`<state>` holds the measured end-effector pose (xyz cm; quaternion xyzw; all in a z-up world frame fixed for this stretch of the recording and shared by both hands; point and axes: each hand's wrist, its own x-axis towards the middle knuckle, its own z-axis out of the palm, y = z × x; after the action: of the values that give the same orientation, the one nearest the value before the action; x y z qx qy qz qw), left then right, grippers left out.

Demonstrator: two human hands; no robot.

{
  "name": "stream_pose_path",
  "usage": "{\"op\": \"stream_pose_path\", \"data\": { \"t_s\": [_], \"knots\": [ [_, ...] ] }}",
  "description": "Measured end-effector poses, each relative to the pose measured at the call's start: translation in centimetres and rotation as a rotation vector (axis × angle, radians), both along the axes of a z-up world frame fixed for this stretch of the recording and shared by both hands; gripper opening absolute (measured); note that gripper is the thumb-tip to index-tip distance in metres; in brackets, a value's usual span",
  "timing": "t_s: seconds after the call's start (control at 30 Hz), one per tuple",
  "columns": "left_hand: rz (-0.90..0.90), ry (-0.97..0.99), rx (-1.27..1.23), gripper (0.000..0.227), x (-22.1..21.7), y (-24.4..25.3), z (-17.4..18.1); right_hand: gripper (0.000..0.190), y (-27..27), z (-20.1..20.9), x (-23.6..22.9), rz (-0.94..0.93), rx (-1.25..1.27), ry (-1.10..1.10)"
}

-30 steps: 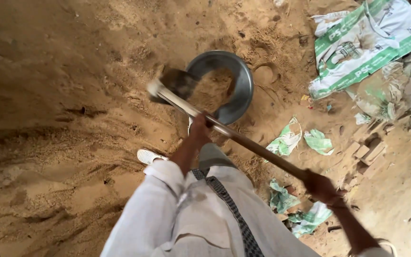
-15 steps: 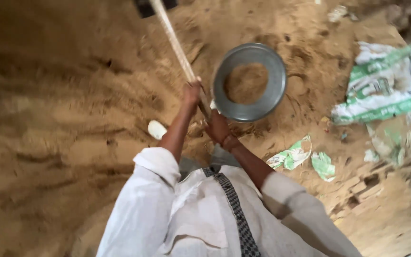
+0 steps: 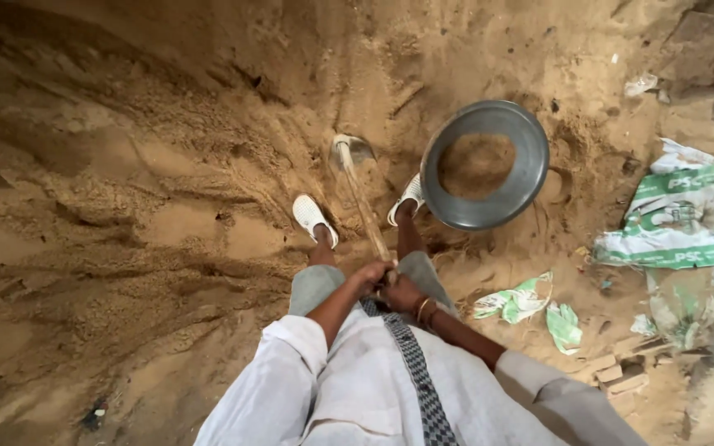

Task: The person carries a large metal basin of sand up a concrete staircase, sets it down, then walks to a sand pit and digs sand with a hoe, scooping it into the basin. They lift the filled basin and carry it back up the stairs, repeating the digging and carrying cycle.

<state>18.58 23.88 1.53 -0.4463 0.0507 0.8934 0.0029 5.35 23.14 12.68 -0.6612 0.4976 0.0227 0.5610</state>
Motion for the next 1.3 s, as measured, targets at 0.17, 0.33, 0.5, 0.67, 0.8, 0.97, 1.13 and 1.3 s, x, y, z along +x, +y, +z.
{"op": "stream_pose_path", "data": {
  "t_s": [0.17, 0.33, 0.5, 0.67, 0.8, 0.97, 1.13, 1.3],
  "knots": [
    [0.109, -0.166, 0.103, 0.027, 2.6, -8.4, 6.3, 0.019, -6.8, 1.1, 3.1, -0.47, 0.571, -0.107],
    [0.297, -0.15, 0.126, 0.027, 1.6, -14.5, 7.1, 0.009, -13.6, 7.1, 1.8, -0.704, 0.845, -0.191],
    [0.751, -0.047, 0.159, 0.014, -3.5, -16.3, 3.7, 0.029, -15.2, 24.2, -8.9, -0.449, 0.853, -0.136],
    [0.69, -0.287, 0.111, 0.021, -7.0, -20.3, -0.1, 0.054, -6.2, 31.5, -27.1, -0.39, 0.688, 0.088],
    [0.609, -0.492, -0.189, 0.035, -14.4, -19.7, 2.9, 0.044, 8.5, 27.2, -42.1, -0.163, 0.216, 0.22],
    [0.435, 0.004, -0.065, 0.033, -25.8, -15.6, 8.5, 0.054, 22.8, 24.6, -53.5, -0.229, 0.343, 0.714],
    [0.342, 0.039, -0.011, 0.026, -27.4, -15.4, 7.2, 0.039, 22.5, 26.5, -51.3, -0.342, 0.435, 0.842],
    [0.396, -0.169, -0.323, 0.022, -19.4, -22.7, 4.5, 0.028, 13.0, 24.3, -39.8, -0.403, 0.306, 0.745]
  ]
}}
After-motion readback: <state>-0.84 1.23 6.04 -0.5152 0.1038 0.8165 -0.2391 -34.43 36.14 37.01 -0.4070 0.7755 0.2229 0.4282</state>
